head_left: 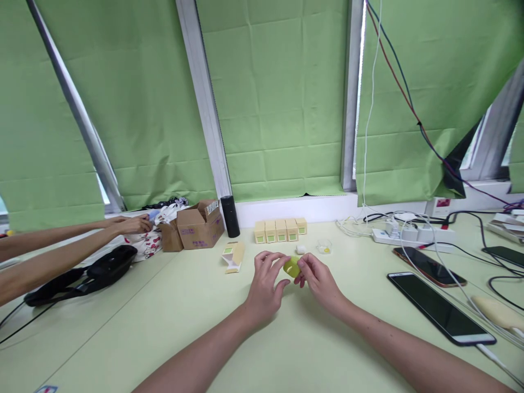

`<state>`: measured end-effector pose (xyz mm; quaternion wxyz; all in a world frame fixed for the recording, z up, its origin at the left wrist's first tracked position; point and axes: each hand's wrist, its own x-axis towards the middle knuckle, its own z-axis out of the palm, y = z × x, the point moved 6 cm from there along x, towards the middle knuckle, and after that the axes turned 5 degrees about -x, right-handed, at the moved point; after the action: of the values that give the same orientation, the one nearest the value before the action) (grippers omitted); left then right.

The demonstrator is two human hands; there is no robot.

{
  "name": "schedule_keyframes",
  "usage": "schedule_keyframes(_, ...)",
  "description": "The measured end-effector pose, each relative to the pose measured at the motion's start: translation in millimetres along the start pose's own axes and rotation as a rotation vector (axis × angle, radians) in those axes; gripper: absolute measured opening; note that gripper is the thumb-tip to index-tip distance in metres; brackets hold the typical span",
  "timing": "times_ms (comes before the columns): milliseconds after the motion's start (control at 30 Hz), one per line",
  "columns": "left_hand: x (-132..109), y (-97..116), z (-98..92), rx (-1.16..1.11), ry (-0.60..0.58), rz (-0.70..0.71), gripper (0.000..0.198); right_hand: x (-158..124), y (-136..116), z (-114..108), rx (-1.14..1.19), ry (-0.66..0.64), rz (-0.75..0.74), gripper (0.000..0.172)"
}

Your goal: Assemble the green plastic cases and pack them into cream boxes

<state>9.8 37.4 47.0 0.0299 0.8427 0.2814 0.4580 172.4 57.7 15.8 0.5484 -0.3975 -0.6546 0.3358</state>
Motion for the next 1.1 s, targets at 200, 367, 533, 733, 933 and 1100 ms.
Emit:
schedule_keyframes(200,0.9,-1.1,1.3,-0.041,0.006,-0.007,0.046,-3.5,4.3,8.7,-0.008,-0.043,0.071,0.050)
schedule_keyframes(367,4.3,-8.1,-4.5,-0.154,0.062,-0.194,0.041,7.1,7.9,-7.7,-0.167,-0.004,0.044,0.036)
schedule_keyframes(533,1.6,-32.1,-8.0,-0.293,0.196,-0.459,0.043,34.8,16.0,-37.9,-0.673,0.079,-0.030,0.007)
schedule_keyframes(733,-0.2,-60.0,-1.8,-0.534,0.252,-0.564,0.044,71.8,27.2,-40.4,-1.091,0.022,-0.089,0.035)
schedule_keyframes(933,-0.7,-61.5,2.2,-0.661,0.238,-0.597,0.048,92.3,42.2,-23.9,-1.043,-0.015,-0.049,0.029)
schedule_keyframes(1100,-0.7,-58.8,1.9,-0.658,0.229,-0.604,0.048,92.9,44.4,-27.0,-0.801,0.083,0.048,0.022)
